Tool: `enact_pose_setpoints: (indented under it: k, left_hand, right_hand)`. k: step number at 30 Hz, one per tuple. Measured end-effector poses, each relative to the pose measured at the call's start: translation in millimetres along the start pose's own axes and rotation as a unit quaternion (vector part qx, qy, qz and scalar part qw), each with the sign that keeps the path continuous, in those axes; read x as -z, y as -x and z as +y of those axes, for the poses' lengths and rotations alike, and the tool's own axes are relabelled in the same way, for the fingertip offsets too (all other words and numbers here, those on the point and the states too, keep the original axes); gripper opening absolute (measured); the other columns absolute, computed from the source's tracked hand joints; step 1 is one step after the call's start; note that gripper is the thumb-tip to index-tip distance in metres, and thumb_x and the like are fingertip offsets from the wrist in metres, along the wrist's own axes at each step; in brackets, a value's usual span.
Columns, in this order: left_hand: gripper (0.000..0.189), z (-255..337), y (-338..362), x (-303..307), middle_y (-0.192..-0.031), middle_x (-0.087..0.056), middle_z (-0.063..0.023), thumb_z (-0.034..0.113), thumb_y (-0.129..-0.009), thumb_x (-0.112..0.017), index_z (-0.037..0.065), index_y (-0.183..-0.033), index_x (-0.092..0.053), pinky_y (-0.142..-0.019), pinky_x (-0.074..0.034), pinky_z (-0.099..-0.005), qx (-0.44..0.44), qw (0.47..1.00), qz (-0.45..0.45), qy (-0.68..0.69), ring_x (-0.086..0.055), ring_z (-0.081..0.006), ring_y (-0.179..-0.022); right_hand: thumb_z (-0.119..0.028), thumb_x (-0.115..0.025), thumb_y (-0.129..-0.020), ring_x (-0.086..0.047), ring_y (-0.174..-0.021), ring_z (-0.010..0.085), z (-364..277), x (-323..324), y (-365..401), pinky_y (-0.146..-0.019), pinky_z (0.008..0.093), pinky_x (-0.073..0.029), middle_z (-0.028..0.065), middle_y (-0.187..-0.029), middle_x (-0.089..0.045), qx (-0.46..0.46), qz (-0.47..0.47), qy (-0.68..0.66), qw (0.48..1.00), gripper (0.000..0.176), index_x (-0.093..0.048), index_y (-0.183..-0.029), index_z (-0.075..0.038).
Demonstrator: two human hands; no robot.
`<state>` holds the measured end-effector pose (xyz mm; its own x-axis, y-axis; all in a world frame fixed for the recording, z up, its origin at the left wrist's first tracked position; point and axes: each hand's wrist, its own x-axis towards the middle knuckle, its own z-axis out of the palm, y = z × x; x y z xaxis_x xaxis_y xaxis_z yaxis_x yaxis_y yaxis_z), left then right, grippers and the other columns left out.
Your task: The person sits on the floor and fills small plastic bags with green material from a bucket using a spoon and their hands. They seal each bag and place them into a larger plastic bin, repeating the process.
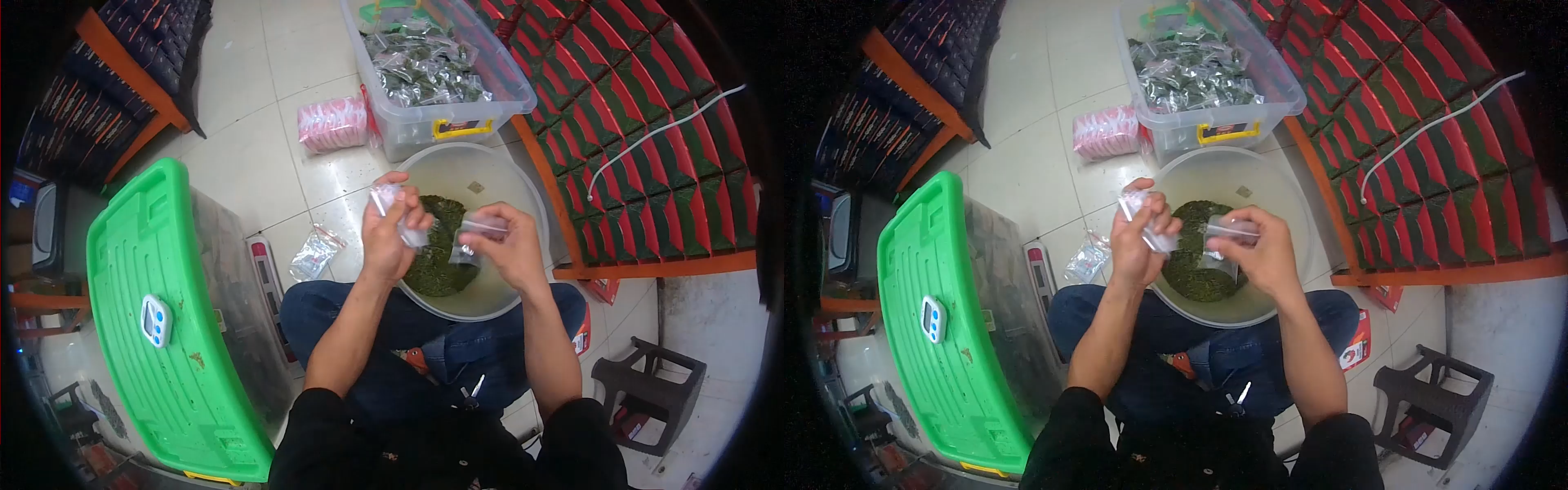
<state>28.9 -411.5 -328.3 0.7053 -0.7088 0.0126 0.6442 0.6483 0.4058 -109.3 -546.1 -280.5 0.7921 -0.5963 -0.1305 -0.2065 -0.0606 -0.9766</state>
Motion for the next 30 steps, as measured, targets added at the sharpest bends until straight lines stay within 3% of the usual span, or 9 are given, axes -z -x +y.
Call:
enact_pose_setpoints:
  k: [5, 8, 12, 15, 17, 21, 23, 28, 30]
  left_hand:
    - [0.034, 3, 10, -6, -0.09, -0.058, -0.0015, 0.014, -0.098, -0.068, 0.002, -0.127, -0.056, -0.061, -0.04, -0.0227, 0.101, 0.97, -0.028, -0.22, -0.05, -0.0066, -0.07]
    - [0.024, -2, 9, -16, -0.096, -0.067, -0.0015, 0.011, -0.091, -0.076, 0.002, -0.113, -0.072, -0.061, -0.045, -0.0228, -0.128, 0.82, -0.155, -0.536, -0.058, -0.0069, -0.071]
    - [0.008, 18, 17, -30, -0.071, -0.066, 0.002, 0.009, -0.089, -0.077, 0.002, -0.091, -0.076, -0.061, -0.044, -0.0231, 0.088, 0.804, -0.142, -0.571, -0.055, -0.0039, -0.068]
    - [0.008, 23, 16, -24, -0.07, -0.065, 0.0027, 0.009, -0.089, -0.077, 0.001, -0.09, -0.076, -0.057, -0.042, -0.0236, 0.118, 0.813, -0.184, -0.54, -0.053, -0.0036, -0.065]
    - [0.008, 23, 16, -23, -0.069, -0.064, 0.0029, 0.008, -0.088, -0.077, 0.001, -0.089, -0.075, -0.056, -0.042, -0.0237, 0.123, 0.818, -0.162, -0.538, -0.052, -0.0039, -0.064]
    - [0.007, 18, 18, -26, -0.068, -0.063, 0.0029, 0.007, -0.087, -0.077, 0.001, -0.085, -0.074, -0.056, -0.042, -0.0231, 0.094, 0.811, -0.115, -0.566, -0.052, -0.0036, -0.063]
    - [0.008, 17, 15, -26, -0.068, -0.063, 0.0027, 0.008, -0.087, -0.077, 0.001, -0.085, -0.073, -0.056, -0.041, -0.0226, 0.068, 0.801, -0.125, -0.581, -0.052, -0.0031, -0.063]
    - [0.011, 11, 19, -22, -0.069, -0.063, 0.0019, 0.009, -0.087, -0.078, 0.001, -0.086, -0.071, -0.055, -0.04, -0.0227, 0.039, 0.801, -0.156, -0.576, -0.05, -0.0025, -0.063]
    - [0.013, 13, 18, -26, -0.071, -0.064, 0.0016, 0.012, -0.089, -0.076, 0.002, -0.085, -0.07, -0.055, -0.043, -0.0253, 0.139, 0.875, -0.121, -0.447, -0.053, -0.0053, -0.062]
  right_hand:
    - [-0.006, -0.089, -0.074, -0.066, -0.074, 0.0089, -18, 17, -1, -0.068, 0.0249, -0.053, 0.004, -0.083, -0.071, -0.006, 0.03, 0.023, 0.999, 0.039, -0.065, -0.104, 0.001]
    - [-0.003, -0.092, -0.067, -0.066, -0.074, 0.0088, -28, 18, -1, -0.064, 0.025, -0.05, 0.005, -0.083, -0.071, -0.02, -0.08, 0.159, 0.984, 0.054, -0.061, -0.112, -0.004]
    - [-0.01, -0.093, -0.064, -0.065, -0.071, 0.0139, -44, 26, -9, -0.068, 0.03, -0.051, 0.0081, -0.08, -0.07, -0.019, -0.167, 0.237, 0.957, 0.063, -0.06, -0.117, -0.002]
    - [-0.012, -0.093, -0.065, -0.064, -0.069, 0.0171, -48, 36, -17, -0.068, 0.0311, -0.05, 0.0086, -0.077, -0.07, 0.004, -0.237, 0.257, 0.937, 0.063, -0.06, -0.117, -0.002]
    - [-0.012, -0.089, -0.072, -0.064, -0.068, 0.0194, -39, 36, -22, -0.068, 0.0315, -0.049, 0.009, -0.072, -0.068, 0.217, -0.114, 0.242, 0.939, 0.047, -0.062, -0.11, -0.002]
    - [-0.015, -0.082, -0.082, -0.064, -0.066, 0.0227, -40, 17, -3, -0.066, 0.0351, -0.049, 0.0114, -0.069, -0.066, 0.288, 0.171, 0.362, 0.87, 0.027, -0.065, -0.097, -0.001]
    - [-0.018, -0.073, -0.091, -0.064, -0.064, 0.0284, -52, 5, 14, -0.064, 0.0394, -0.049, 0.0147, -0.068, -0.065, 0.089, -0.026, 0.28, 0.956, 0.022, -0.065, -0.086, 0.001]
    - [-0.017, -0.055, -0.101, -0.064, -0.063, 0.0339, -37, 3, 12, -0.062, 0.0401, -0.049, 0.0202, -0.07, -0.064, 0.106, -0.146, 0.221, 0.959, 0.027, -0.066, -0.087, 0.003]
    - [-0.016, -0.054, -0.101, -0.064, -0.065, 0.0362, -39, 10, 10, -0.063, 0.0408, -0.049, 0.0219, -0.072, -0.064, 0.057, -0.166, 0.193, 0.965, 0.026, -0.066, -0.089, 0.004]
